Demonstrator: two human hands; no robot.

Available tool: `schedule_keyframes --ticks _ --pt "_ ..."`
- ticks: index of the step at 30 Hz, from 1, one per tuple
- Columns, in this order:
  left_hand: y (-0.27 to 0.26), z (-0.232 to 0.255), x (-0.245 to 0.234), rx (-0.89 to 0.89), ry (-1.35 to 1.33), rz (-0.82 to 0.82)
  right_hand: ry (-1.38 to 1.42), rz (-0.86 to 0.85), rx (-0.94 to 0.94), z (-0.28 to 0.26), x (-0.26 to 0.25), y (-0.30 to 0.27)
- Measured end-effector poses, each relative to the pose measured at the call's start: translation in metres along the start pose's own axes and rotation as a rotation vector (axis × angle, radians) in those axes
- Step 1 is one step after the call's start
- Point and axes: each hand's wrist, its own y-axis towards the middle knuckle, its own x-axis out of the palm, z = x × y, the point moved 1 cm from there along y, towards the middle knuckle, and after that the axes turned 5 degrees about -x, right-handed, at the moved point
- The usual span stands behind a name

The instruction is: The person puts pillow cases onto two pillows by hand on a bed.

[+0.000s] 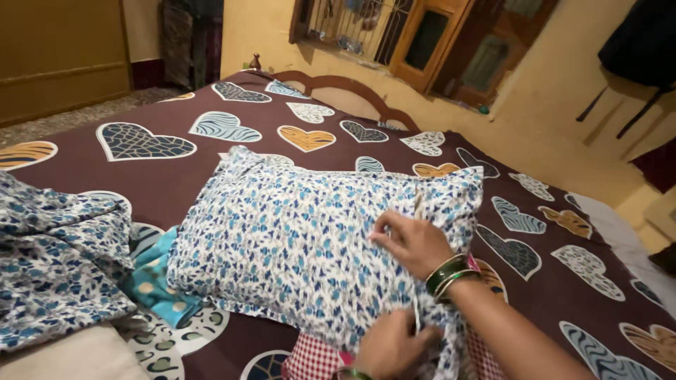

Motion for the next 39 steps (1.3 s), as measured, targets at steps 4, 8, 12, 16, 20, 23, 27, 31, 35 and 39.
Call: schedule_keyframes --ticks 4,8,12,16,20,23,27,31,35,39 --pt "0.0 0.056 -0.044 0.145 0.085 0.192 0.063 0.58 -0.268 0.028 -0.005 0.002" --pt "0.012 0.074 -0.065 0.383 0.089 0.309 0.007 0.722 -0.075 0.058 0.001 0.017" --pt "0.054 0.067 -0.07 0.53 -0.037 0.573 -0.018 0.524 0.08 0.075 0.022 0.009" --pt "0.097 0.062 -0.067 0.379 0.336 0.696 0.099 0.578 0.13 0.068 0.031 -0.001" --pt "0.09 0.034 -0.033 0.249 0.6 0.522 0.286 0.632 0.227 0.054 0.021 -0.015" --pt "0.094 0.017 -0.022 0.279 0.67 0.603 0.325 0.447 0.502 0.023 0.02 -0.012" --pt "0.093 -0.002 -0.031 0.348 0.808 0.65 -0.012 0.686 -0.071 -0.025 0.054 -0.019" --pt "0.082 0.018 -0.052 0.175 0.725 0.332 0.138 0.609 -0.05 0.002 0.057 -0.021" --pt "0.117 0.054 -0.106 -0.157 0.063 0.191 0.192 0.676 0.01 0.008 0.065 -0.017" --pt "0.158 0.087 -0.093 -0.022 0.067 0.42 -0.007 0.872 -0.203 -0.007 0.071 -0.03"
